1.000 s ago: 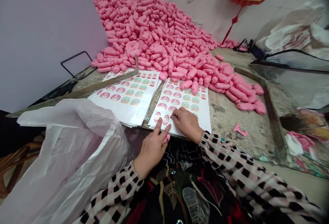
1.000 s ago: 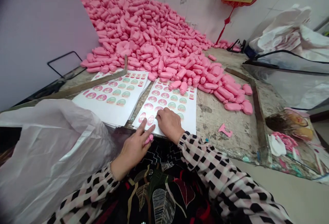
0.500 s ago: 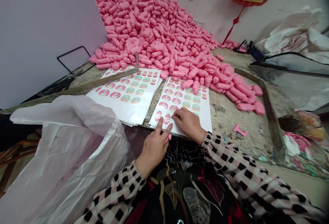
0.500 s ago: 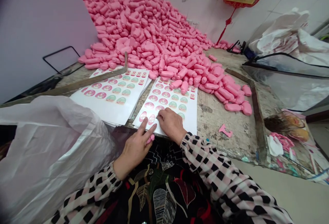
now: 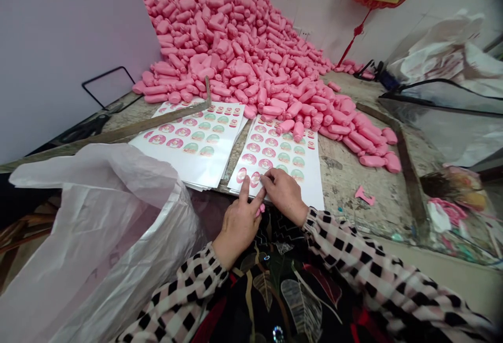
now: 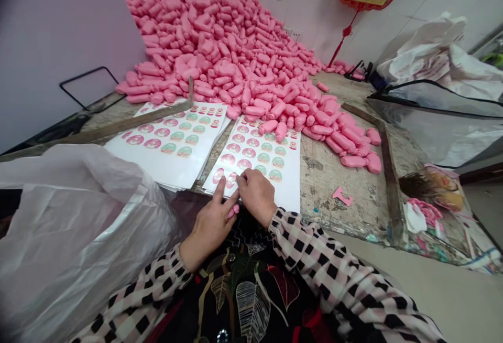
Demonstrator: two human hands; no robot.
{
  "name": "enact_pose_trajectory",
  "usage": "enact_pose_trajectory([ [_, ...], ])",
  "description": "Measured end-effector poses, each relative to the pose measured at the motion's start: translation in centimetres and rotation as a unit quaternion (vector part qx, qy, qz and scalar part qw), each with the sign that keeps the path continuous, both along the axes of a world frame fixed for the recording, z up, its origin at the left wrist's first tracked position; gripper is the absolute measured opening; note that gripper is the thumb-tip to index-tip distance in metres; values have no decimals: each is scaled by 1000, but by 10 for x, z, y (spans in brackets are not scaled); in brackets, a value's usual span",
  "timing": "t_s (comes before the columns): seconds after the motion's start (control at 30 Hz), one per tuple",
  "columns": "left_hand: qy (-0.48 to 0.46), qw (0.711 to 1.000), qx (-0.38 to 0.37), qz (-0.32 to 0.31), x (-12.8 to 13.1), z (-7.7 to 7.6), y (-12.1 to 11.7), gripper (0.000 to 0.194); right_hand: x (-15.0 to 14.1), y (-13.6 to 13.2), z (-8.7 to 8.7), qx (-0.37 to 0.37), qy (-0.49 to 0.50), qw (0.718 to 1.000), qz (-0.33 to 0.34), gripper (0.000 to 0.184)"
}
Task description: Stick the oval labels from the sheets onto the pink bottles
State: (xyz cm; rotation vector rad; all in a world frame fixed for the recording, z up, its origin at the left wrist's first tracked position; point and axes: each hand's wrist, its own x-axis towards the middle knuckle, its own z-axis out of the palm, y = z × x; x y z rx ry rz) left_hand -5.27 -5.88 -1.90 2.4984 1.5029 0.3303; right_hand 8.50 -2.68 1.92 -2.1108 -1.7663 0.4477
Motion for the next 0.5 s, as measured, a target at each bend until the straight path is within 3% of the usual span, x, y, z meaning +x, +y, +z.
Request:
enact_pose_trajectory([
  [0.23,29,999,17,15,0,3,-2,55,-2,13,13,-35,-33,999,-11,20],
  [0.37,39,999,14,23,1,5,-2,57,-6,15,27,3,-67,998,9,21],
  [0.5,23,1000,-3,16,0,6,-2,56,5,14,40,53,-40,998,6,24],
])
